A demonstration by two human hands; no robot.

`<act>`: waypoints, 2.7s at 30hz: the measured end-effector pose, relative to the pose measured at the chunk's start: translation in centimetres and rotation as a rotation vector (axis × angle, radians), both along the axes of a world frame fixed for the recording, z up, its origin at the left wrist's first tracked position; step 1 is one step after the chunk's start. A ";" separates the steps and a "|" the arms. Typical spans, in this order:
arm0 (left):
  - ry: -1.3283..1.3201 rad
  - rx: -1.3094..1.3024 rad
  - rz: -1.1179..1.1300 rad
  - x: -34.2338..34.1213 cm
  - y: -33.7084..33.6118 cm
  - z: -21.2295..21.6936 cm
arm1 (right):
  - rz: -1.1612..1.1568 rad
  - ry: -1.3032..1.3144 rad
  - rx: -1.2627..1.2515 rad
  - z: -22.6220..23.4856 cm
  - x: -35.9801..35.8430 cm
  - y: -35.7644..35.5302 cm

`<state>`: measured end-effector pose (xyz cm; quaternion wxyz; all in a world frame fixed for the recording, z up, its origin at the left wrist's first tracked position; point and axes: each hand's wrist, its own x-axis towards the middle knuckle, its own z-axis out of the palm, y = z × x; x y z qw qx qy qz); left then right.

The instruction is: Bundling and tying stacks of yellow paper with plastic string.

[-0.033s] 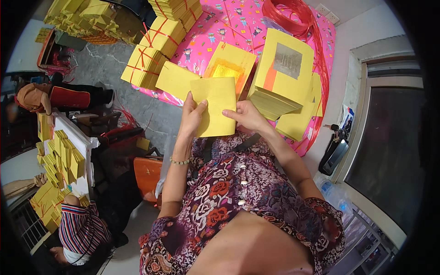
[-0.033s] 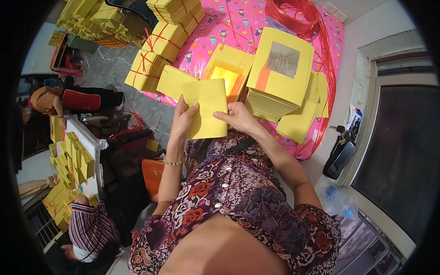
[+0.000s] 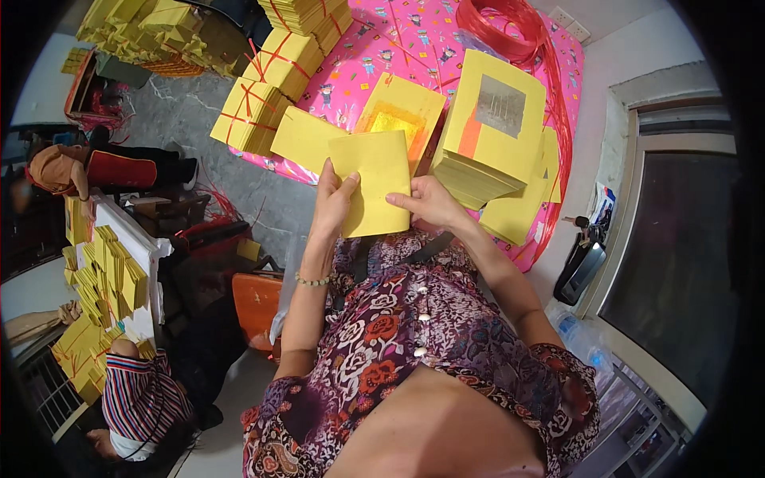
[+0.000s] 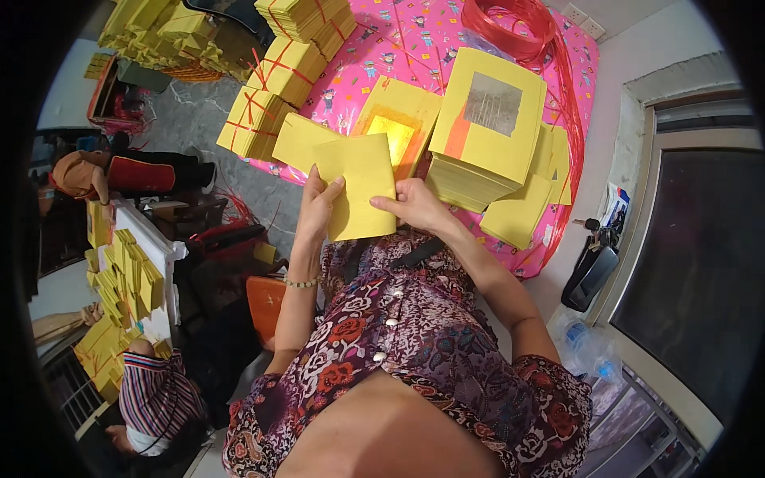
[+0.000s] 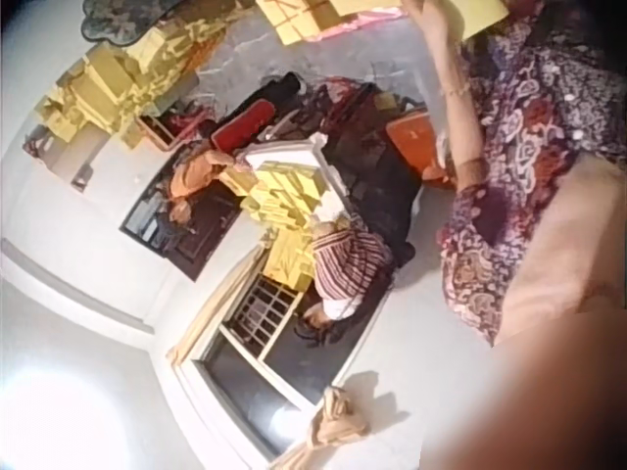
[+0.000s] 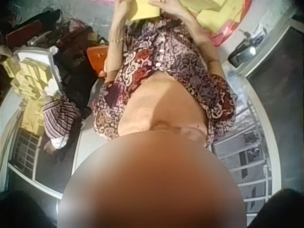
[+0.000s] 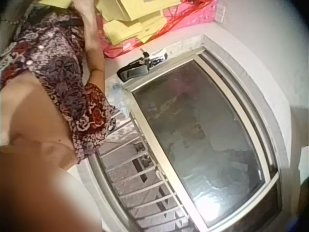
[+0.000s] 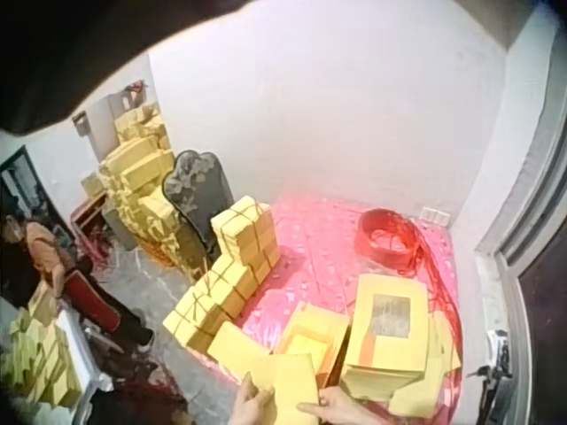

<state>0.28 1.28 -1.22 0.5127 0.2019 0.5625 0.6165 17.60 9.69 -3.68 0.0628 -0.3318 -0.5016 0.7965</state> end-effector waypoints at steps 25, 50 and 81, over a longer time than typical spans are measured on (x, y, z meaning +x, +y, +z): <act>0.107 0.022 0.173 0.4 -1.6 0.2 | 0.406 -0.220 0.049 1.4 0.8 1.2; -0.116 0.037 0.222 -1.7 -4.2 -4.2 | 0.157 -0.134 0.187 -0.3 -4.6 0.8; -0.062 -0.125 0.568 -12.6 2.9 -17.1 | -0.022 -0.354 1.010 -4.0 -1.7 1.1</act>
